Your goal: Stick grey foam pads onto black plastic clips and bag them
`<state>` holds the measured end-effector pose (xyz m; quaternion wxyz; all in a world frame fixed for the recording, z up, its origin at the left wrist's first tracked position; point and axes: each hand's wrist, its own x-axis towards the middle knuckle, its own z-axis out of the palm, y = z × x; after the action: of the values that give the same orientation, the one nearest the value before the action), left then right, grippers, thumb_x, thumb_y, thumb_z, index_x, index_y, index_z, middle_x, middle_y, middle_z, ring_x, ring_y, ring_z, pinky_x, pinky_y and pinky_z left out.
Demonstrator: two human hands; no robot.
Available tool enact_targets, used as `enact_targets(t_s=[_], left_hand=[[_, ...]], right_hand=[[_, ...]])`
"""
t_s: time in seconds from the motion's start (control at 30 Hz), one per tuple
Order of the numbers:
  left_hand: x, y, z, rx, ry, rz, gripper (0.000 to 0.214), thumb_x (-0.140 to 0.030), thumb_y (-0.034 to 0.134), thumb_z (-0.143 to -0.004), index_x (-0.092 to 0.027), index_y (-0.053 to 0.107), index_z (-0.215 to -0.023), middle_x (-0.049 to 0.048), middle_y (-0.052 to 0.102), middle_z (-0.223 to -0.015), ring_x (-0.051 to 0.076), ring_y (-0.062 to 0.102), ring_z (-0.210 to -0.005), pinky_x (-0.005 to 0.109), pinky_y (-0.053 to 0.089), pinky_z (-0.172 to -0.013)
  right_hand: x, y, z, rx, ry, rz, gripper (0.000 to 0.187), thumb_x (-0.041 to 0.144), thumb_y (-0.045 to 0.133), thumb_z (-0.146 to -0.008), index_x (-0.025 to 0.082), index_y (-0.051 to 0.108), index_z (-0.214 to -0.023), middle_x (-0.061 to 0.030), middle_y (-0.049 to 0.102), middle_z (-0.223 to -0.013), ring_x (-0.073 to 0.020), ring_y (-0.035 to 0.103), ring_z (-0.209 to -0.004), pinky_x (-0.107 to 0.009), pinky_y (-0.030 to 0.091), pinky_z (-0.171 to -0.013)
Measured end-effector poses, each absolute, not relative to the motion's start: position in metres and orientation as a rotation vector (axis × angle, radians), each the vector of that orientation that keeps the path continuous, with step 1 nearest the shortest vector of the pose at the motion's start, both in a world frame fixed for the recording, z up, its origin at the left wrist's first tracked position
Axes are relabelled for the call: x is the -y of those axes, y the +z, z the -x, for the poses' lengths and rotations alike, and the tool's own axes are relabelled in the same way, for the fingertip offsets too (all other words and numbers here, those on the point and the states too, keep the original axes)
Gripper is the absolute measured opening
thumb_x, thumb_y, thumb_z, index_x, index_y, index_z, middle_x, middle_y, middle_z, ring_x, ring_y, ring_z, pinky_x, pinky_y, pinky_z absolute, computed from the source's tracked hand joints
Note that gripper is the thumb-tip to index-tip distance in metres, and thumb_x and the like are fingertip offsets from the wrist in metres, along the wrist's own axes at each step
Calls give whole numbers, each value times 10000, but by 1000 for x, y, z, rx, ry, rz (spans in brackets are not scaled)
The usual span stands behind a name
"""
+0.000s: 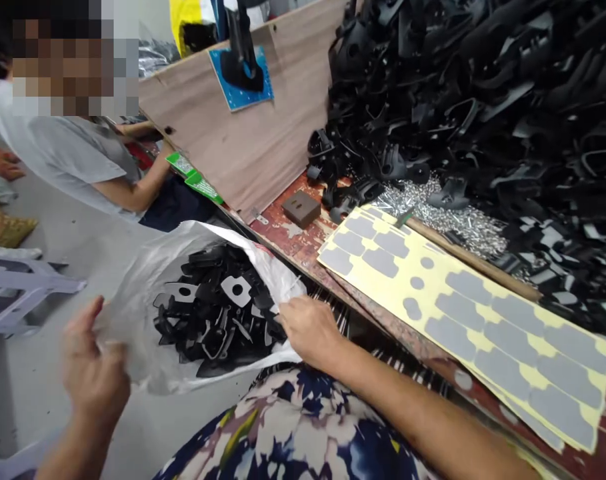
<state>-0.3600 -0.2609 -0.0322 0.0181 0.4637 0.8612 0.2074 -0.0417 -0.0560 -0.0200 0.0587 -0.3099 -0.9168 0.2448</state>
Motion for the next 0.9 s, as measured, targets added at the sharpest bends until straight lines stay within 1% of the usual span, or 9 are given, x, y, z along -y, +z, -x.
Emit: enact_targets(t_s=[0.07, 0.17, 0.2, 0.27, 0.33, 0.43, 0.57, 0.7, 0.9], left_hand=[[258, -35, 331, -2568, 389, -1786, 912, -555, 636, -849, -458, 232, -1660, 7, 189, -1758, 418, 182, -1598, 667, 194, -1259], [226, -48, 310, -2559, 81, -1894, 680, -583, 584, -932, -331, 515, -1559, 110, 221, -1744, 463, 155, -1590, 713, 218, -1205], [210, -50, 312, -2609, 28, -1864, 650, -595, 544, -958, -295, 553, -1535, 134, 223, -1740, 471, 160, -1584, 711, 252, -1182], [174, -47, 328, -2674, -40, -1797, 644, -615, 478, -991, -267, 569, -1525, 147, 230, -1735, 485, 217, -1554, 701, 320, -1138], [140, -37, 345, -2622, -77, -1749, 675, -650, 454, -990, -277, 549, -1545, 152, 278, -1710, 504, 314, -1492, 695, 387, -1085], [115, -26, 352, -2491, -75, -1708, 648, -643, 376, -1019, -309, 543, -1549, 160, 306, -1681, 476, 381, -1459, 673, 424, -1064], [133, -38, 315, -2355, -140, -1856, 659, -675, 384, -1013, -340, 512, -1565, 161, 168, -1736, 452, 377, -1473, 706, 324, -1127], [146, -59, 274, -2404, -235, -2035, 769, -791, 508, -909, -356, 544, -1542, 168, 141, -1751, 531, 378, -1432, 784, 212, -1113], [116, -57, 277, -2443, -331, -2055, 890, -878, 452, -861, -287, 586, -1512, 236, 151, -1738, 535, 584, -1207, 754, 312, -1030]], right_hand=[[72, -21, 41, 2683, 798, 748, 283, 379, 515, -1071, 164, 693, -1118, -147, 673, -1191, -255, 610, -1123, -356, 482, -964], [86, -31, 49, 2644, 874, 496, 664, 546, 642, -988, 181, 482, -1520, -198, 425, -1591, -352, 411, -1458, -531, 352, -1197], [85, -36, 56, 2701, 865, 415, 745, 562, 691, -951, 220, 440, -1564, -186, 362, -1646, -391, 327, -1516, -604, 289, -1222], [73, -48, 79, 2824, 778, 366, 722, 506, 756, -916, 281, 483, -1545, -160, 322, -1679, -448, 223, -1556, -707, 206, -1217], [48, -56, 107, 2819, 656, 545, 643, 405, 753, -936, 244, 520, -1514, -165, 297, -1687, -435, 196, -1565, -678, 198, -1237], [11, -61, 137, 2800, 539, 639, 521, 314, 701, -975, 147, 545, -1443, -188, 413, -1586, -365, 324, -1501, -539, 353, -1212], [7, -67, 125, 2852, 495, 542, 322, 259, 672, -986, 156, 601, -1283, -162, 505, -1481, -338, 393, -1446, -506, 466, -1132], [35, -87, 81, 2754, 581, 668, 407, 171, 662, -958, 125, 558, -1349, -191, 367, -1632, -330, 374, -1485, -481, 418, -1193], [27, -100, 75, 2750, 657, 811, 495, 271, 627, -987, 182, 501, -1458, -148, 227, -1731, -320, 503, -1397, -474, 438, -1170]])
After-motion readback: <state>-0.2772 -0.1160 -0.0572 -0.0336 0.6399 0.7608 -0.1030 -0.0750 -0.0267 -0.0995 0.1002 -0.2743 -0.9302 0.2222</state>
